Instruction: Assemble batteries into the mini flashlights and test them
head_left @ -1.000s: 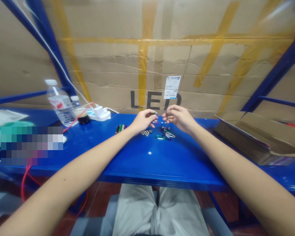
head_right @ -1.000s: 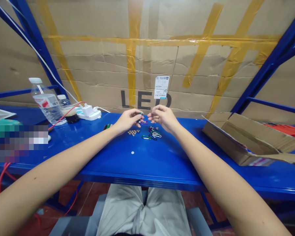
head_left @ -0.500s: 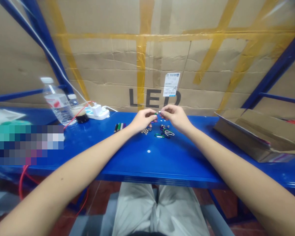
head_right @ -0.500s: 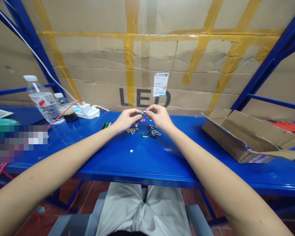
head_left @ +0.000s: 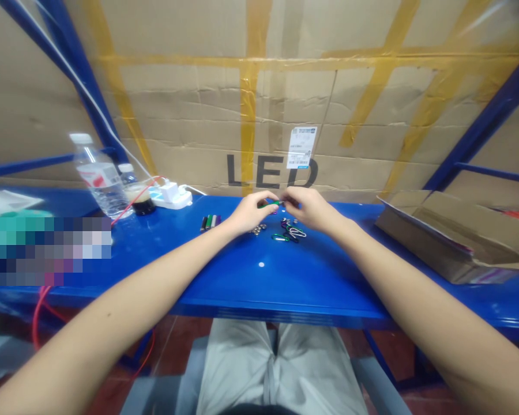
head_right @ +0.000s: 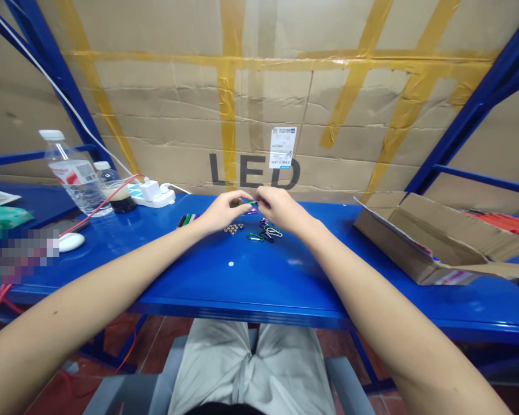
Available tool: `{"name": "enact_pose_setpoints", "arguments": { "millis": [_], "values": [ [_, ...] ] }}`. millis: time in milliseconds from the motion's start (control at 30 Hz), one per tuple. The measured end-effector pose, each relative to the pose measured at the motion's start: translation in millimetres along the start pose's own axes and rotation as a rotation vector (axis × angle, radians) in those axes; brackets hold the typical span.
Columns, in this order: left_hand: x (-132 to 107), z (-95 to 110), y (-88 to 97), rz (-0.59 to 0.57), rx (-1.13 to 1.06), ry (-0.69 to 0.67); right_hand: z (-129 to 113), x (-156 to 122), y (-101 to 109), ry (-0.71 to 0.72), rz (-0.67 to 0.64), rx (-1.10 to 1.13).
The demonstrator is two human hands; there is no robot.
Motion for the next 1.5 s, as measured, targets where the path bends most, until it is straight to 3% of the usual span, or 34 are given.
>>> {"name": "enact_pose_setpoints", "arguments": {
  "millis": [400,633,800,967,1133,1300,1500],
  "values": [
    [0.3,5.0,-5.6,-0.047,-0.070,-0.090,16.4,-3.0,9.3,-0.105,0.166,0.305],
    [0.9,2.5,-3.4,-0.048,-0.106,-0.085,-7.3,-1.8,12.3,0.059,0.136,0.101],
    [0.2,2.7,-1.7,-0.040,-0.025,-0.111,-8.7,-1.8,13.4,0.134,0.138,0.064],
    [-1.1,8.3,3.4,-0.014,0.046,-0.113,7.0,-1.7,9.6,0.002,0.135,0.280],
    [-2.5,12.0,2.8,-0.067,0.137,-0.078,20.4,-2.6,-1.6,-0.150,0.125,0.477],
    [-2.4,16.4,5.9,-0.040,0.220,-0.091,14.8,-3.0,1.9,-0.125,0.121,0.308],
    [-4.0,21.7,3.0,-0.057,0.280,-0.159,5.4,-3.8,-0.4,-0.029,-0.005,0.191]
  ]
}}
Point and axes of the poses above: each hand's wrist, its own x-axis towards the middle knuckle, its own y-axis out of the back of the hand, z = x × y, the point moved 8 cm from there along x, towards the middle knuckle, and after that the axes turned 9 degrees about x, right-handed, at the moved point
